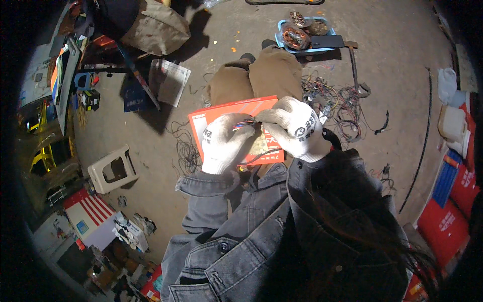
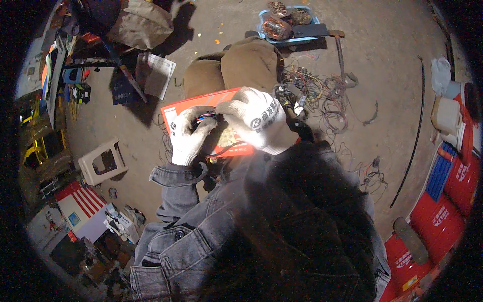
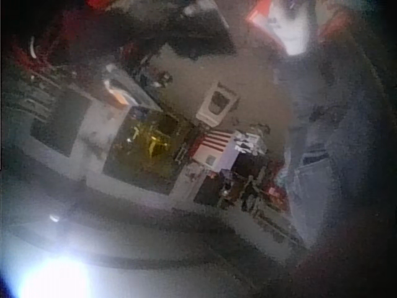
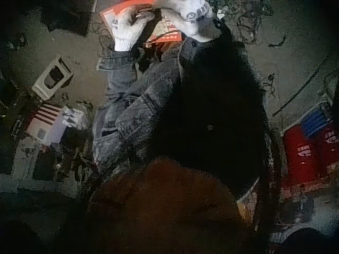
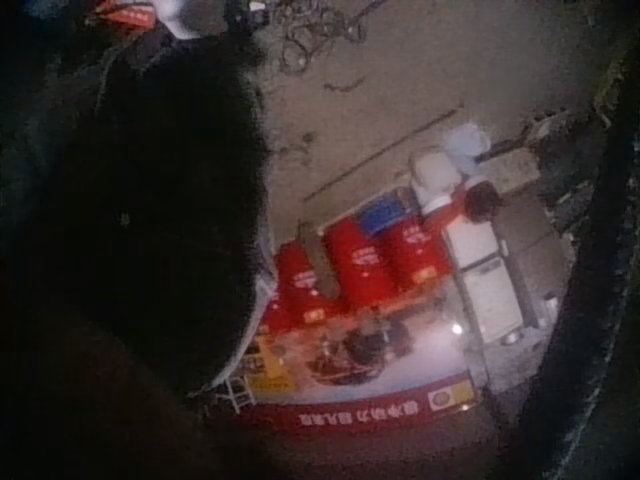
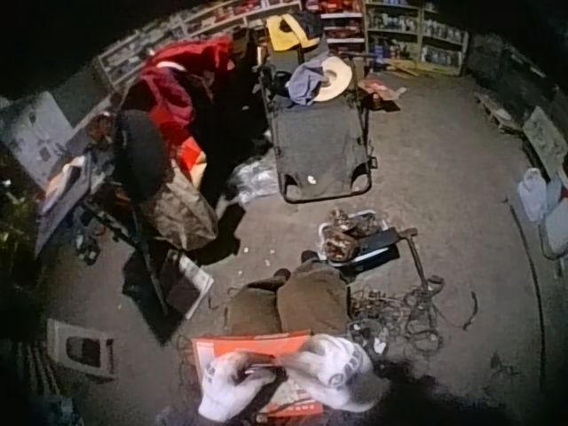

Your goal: The person sits on the floor and uses pliers to strip insulation from several multi-colored wires. They repeatedly cut, pull, and twist the wire ends while working over a red box.

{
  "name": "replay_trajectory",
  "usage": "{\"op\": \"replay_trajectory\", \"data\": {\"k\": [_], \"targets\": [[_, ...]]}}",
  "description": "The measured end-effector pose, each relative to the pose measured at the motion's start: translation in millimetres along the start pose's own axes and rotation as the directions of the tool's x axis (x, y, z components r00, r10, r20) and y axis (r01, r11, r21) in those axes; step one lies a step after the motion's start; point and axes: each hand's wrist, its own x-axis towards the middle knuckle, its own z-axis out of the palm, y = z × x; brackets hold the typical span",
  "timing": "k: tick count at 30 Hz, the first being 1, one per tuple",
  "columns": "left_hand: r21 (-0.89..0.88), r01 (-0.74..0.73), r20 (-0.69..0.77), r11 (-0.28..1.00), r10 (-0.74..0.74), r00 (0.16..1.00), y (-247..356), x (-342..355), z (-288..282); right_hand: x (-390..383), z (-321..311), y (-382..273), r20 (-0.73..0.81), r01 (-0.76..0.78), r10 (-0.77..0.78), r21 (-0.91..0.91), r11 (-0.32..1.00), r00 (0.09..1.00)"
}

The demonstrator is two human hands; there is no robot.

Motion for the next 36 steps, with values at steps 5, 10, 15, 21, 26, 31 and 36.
{"op": "replay_trajectory", "data": {"k": [5,10,15,21,26,31,36], "targets": [[-0.008,0.026,-0.001,1.0,-0.026,1.0,0.5,-0.9,0.8,0.3,0.1,2.2,-0.026,0.02,-0.02,0.021,1.0,0.999],[-0.013,0.031,0.003,0.999,-0.031,1.0,1.3,-0.8,0.4,0.3,8.2,-0.3,-0.056,0.007,-0.011,-0.077,0.997,0.998],[-0.007,0.008,-0.052,1.0,-0.009,0.999,0.9,-1.8,0.7,-0.6,18.5,-2.7,-0.089,-0.014,-0.002,-0.182,0.983,0.996],[0.011,0.05,-0.092,0.999,-0.048,0.995,2.2,-4.5,3.3,-0.6,25.0,-7.5,-0.065,-0.058,0.04,-0.309,0.949,0.997],[0.076,-0.011,-0.161,0.997,0.023,0.987,-4.2,-6.5,11.8,12.5,22.3,-19.7,-0.004,-0.042,0.044,-0.412,0.91,0.999],[0.182,-0.158,-0.235,0.97,0.199,0.951,-12.6,-8.0,15.9,30.9,6.3,-29.2,0.114,-0.065,0.119,-0.395,0.916,0.986],[-0.057,-0.088,-0.268,0.994,0.07,0.961,-11.2,-9.0,20.2,52.8,-7.6,-25.5,0.283,-0.126,0.197,-0.251,0.96,0.939]]}}
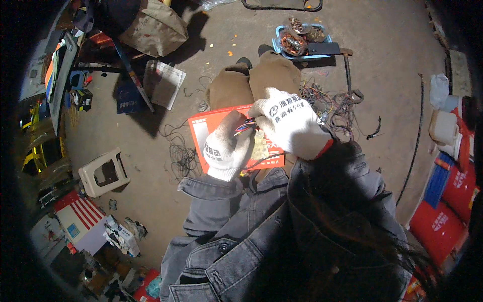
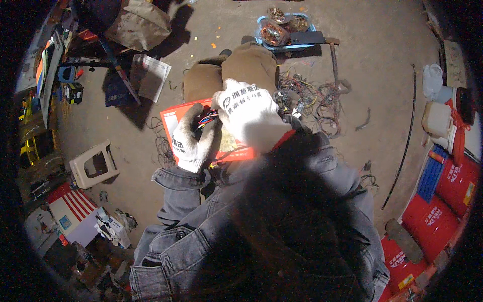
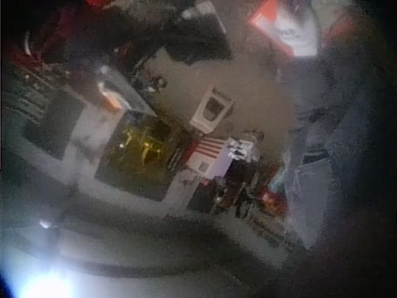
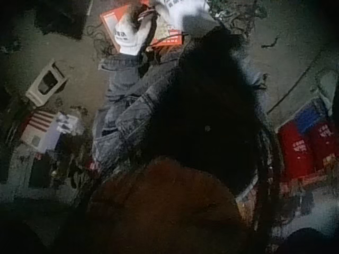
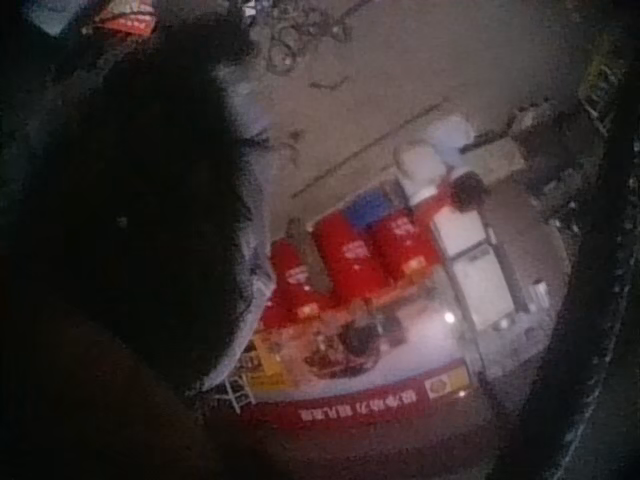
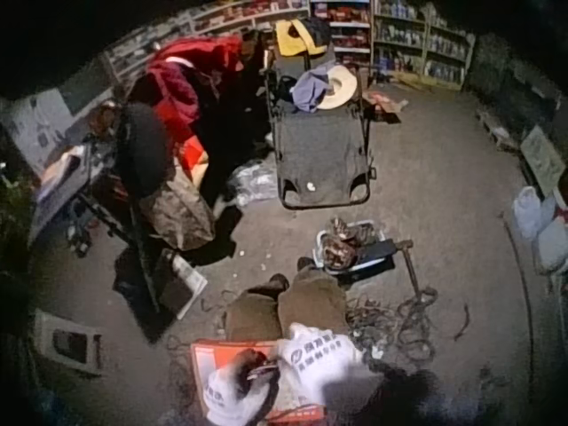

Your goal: The person sits on the floor and uses pliers to strip insulation from several multi-colored wires. They repeatedly cut, pull, and twist the wire ends while working over a red box.

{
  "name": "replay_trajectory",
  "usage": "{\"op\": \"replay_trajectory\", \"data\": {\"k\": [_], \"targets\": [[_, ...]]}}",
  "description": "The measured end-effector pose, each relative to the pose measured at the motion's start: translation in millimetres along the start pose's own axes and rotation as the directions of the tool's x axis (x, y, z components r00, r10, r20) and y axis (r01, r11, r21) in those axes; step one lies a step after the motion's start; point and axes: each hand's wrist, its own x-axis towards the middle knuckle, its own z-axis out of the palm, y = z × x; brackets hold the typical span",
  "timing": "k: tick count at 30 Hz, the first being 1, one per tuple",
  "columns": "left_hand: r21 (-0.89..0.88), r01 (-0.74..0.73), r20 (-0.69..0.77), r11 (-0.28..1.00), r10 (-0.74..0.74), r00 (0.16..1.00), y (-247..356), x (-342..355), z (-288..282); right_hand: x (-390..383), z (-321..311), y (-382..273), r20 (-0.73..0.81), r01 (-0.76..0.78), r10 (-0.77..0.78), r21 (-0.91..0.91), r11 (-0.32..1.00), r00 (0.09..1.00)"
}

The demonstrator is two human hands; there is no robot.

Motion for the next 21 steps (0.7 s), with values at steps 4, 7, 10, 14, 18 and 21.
{"op": "replay_trajectory", "data": {"k": [4,7,10,14,18,21], "targets": [[0.186,-0.185,0.052,0.965,0.178,0.983,-2.0,1.2,-6.1,13.4,-10.3,5.5,0.164,-0.001,-0.006,0.043,0.999,0.986],[0.233,-0.213,0.092,0.949,0.197,0.976,-5.0,0.6,-7.8,28.9,-10.0,12.1,0.312,0.005,-0.012,0.025,1.0,0.95],[0.215,-0.261,0.073,0.941,0.251,0.965,-8.1,-0.3,-7.1,40.4,-4.8,17.1,0.334,0.058,-0.074,0.056,0.997,0.94],[0.228,-0.242,0.119,0.943,0.22,0.968,-9.5,-2.0,-7.6,50.3,-2.4,24.8,0.507,0.062,-0.086,0.065,0.996,0.858],[0.192,-0.233,0.126,0.953,0.211,0.969,-6.9,0.6,-7.9,52.9,-3.4,31.0,0.549,-0.045,-0.043,0.145,0.988,0.835],[0.149,-0.175,0.133,0.973,0.156,0.979,-2.3,2.9,-7.6,46.0,-5.5,36.0,0.494,-0.058,-0.034,0.171,0.984,0.869]]}}
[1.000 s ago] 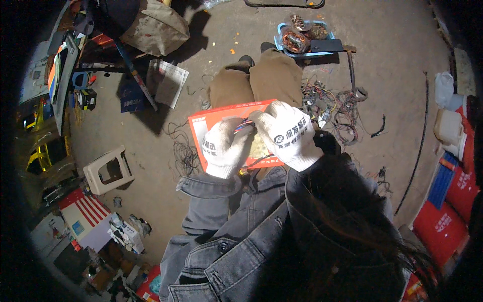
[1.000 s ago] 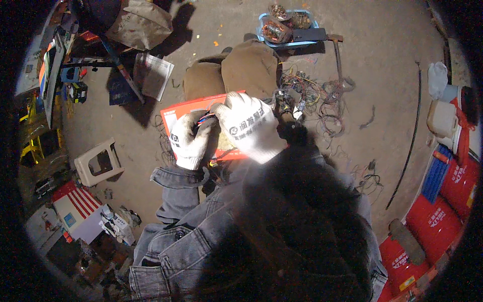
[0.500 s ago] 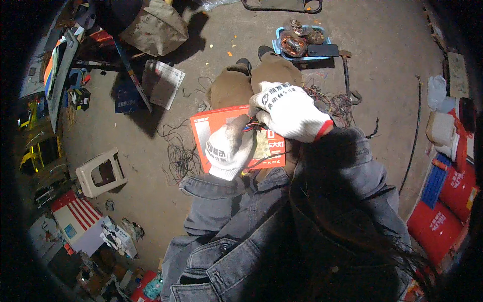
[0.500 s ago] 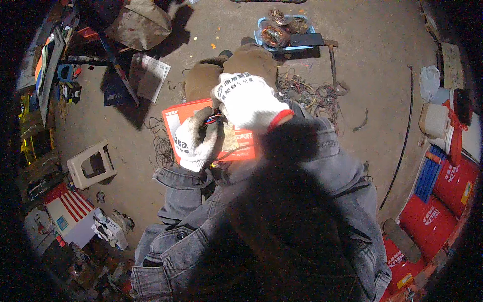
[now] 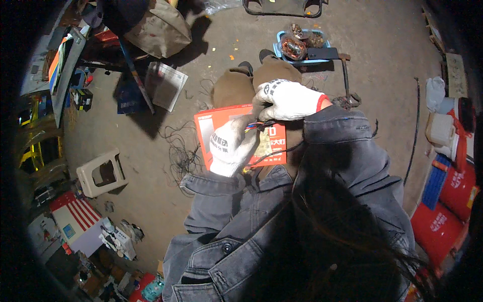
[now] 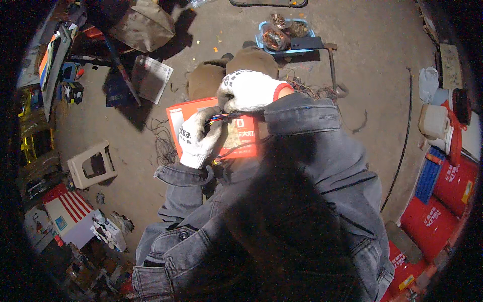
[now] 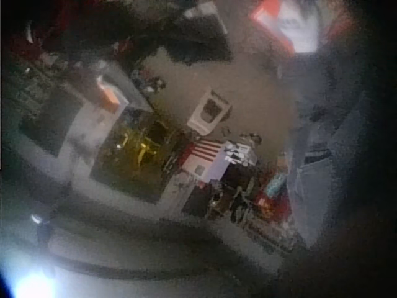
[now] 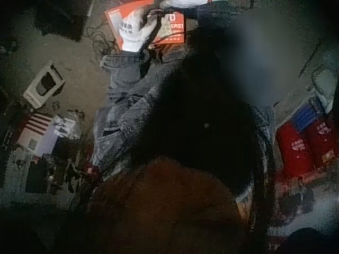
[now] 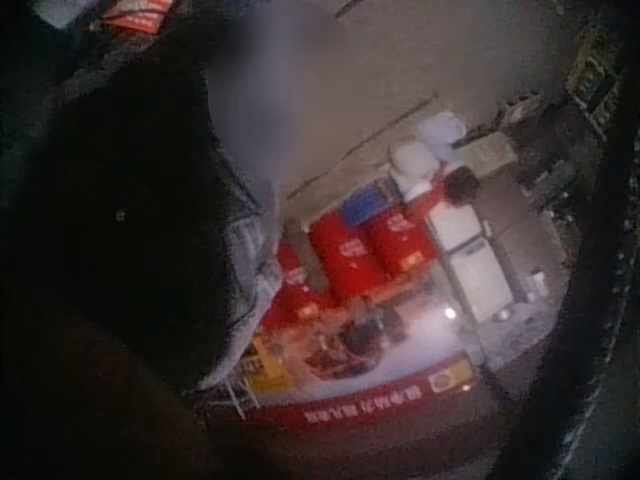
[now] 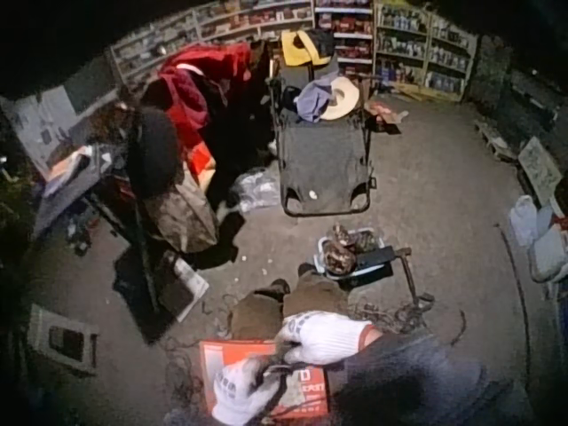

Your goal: The person sits on the floor and uses pliers to strip insulation from several multi-colored wires. They repeatedly cut, pull, and twist the wire ends while working over a red box.

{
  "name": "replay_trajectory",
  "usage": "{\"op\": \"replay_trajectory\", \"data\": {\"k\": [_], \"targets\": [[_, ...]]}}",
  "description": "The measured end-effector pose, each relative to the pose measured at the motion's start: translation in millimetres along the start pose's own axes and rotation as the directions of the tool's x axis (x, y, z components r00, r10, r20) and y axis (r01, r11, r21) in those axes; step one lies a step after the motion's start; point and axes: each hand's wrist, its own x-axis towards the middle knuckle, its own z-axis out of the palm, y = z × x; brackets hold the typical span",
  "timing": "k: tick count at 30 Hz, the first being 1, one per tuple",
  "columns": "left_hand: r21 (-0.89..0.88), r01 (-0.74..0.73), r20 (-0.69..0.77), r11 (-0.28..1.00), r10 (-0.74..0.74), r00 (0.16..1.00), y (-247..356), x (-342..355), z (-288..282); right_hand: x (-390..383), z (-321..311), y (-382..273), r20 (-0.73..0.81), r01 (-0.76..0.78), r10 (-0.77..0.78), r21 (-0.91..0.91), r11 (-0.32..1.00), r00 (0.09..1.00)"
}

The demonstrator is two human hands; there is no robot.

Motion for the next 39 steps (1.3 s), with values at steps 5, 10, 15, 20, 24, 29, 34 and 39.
{"op": "replay_trajectory", "data": {"k": [5,10,15,20,24,29,34,39], "targets": [[0.001,0.096,0.113,0.995,-0.096,0.989,7.2,2.4,-6.1,-12.3,0.8,9.3,-0.095,0.041,-0.042,-0.011,0.999,0.995],[0.111,-0.058,0.128,0.992,0.044,0.991,13.4,-1.4,-12.6,-33.8,-25.4,21.2,-0.473,-0.098,0.063,-0.05,0.994,0.879],[0.096,-0.253,0.087,0.963,0.245,0.966,13.6,-3.6,-18.3,-64.4,-21.5,12.2,-0.589,-0.056,0.126,0.136,0.989,0.798],[-0.139,0.169,0.286,0.976,-0.124,0.95,14.4,6.4,-20.0,-83.9,40.9,-4.8,-0.519,0.001,0.345,0.554,0.832,0.782],[-0.159,0.214,0.347,0.964,-0.149,0.926,13.7,17.7,-21.7,-81.3,92.4,-17.0,-0.507,0.101,0.401,0.706,0.701,0.763],[-0.5,0.528,0.423,0.687,-0.338,0.841,11.9,23.7,-24.4,-83.3,108.5,-23.0,-0.322,0.077,0.497,0.889,0.451,0.806],[-0.643,0.748,0.644,0.166,-0.412,0.645,14.5,24.6,-27.6,-73.1,104.6,-22.7,-0.274,0.004,0.557,0.899,0.437,0.784],[-0.646,0.751,0.652,0.137,-0.412,0.636,17.0,22.6,-26.8,-63.8,106.2,-29.5,-0.127,0.115,0.589,0.992,0.058,0.798]]}}
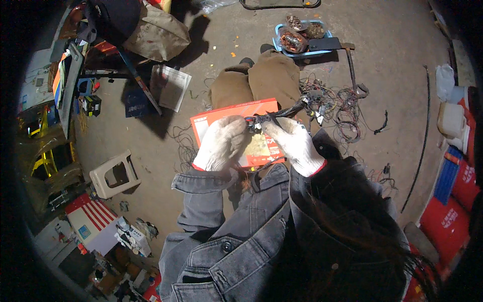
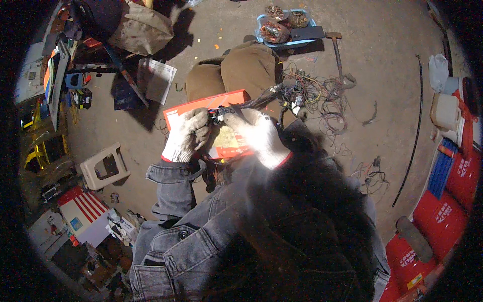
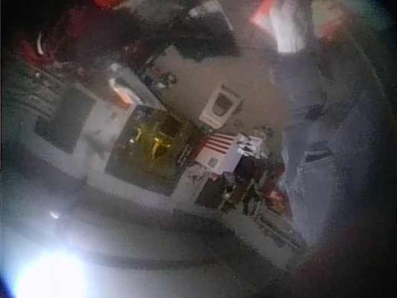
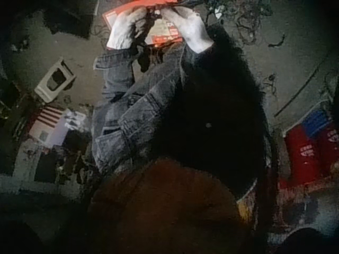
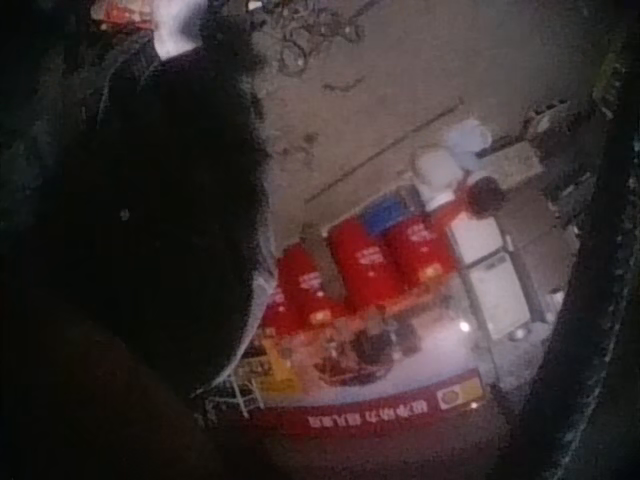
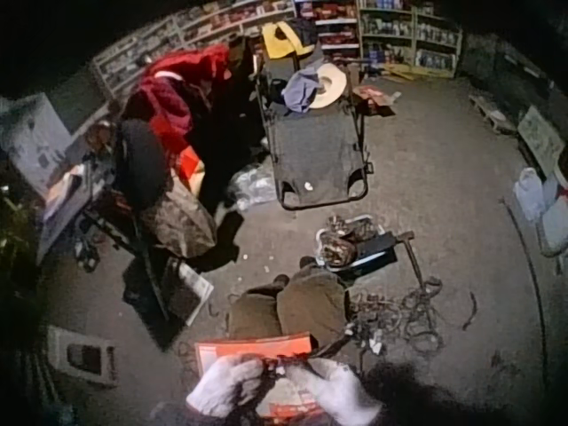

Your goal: The person sits on the floor and uses pliers to strip insulation from several multi-colored wires. They repeatedly cut, pull, and twist the wire ends while working over a red box.

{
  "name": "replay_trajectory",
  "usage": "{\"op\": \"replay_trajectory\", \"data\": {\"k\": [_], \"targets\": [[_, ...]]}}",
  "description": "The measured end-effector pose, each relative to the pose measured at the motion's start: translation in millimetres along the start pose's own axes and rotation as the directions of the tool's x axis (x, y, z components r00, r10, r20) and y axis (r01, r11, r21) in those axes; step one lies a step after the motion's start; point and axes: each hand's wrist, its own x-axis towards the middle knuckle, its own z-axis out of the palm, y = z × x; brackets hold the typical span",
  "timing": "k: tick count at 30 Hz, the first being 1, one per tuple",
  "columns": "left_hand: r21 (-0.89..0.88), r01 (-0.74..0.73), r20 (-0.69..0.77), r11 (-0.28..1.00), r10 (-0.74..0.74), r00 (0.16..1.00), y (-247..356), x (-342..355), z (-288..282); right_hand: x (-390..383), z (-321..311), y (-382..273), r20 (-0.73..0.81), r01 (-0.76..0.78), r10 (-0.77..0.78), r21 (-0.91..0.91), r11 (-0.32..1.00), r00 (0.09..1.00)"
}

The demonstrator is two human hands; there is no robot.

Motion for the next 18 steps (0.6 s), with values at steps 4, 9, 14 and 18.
{"op": "replay_trajectory", "data": {"k": [4,9,14,18], "targets": [[-0.013,0.021,0.007,1.0,-0.021,1.0,-1.0,2.3,-3.5,-0.6,8.3,-2.5,-0.068,-0.054,0.066,0.169,0.984,0.996],[-0.012,0.011,-0.018,1.0,-0.011,1.0,-3.4,2.5,-1.4,0.7,-0.3,-12.2,0.118,-0.128,0.106,0.196,0.972,0.987],[0.029,-0.018,-0.036,0.999,0.019,0.999,-1.7,0.8,2.1,2.1,-8.4,-4.6,0.183,-0.11,0.089,0.104,0.988,0.979],[-0.013,-0.013,-0.056,1.0,0.012,0.998,-2.3,1.3,-0.5,4.3,-12.9,-0.5,0.251,0.318,-0.226,-0.436,0.842,0.941]]}}
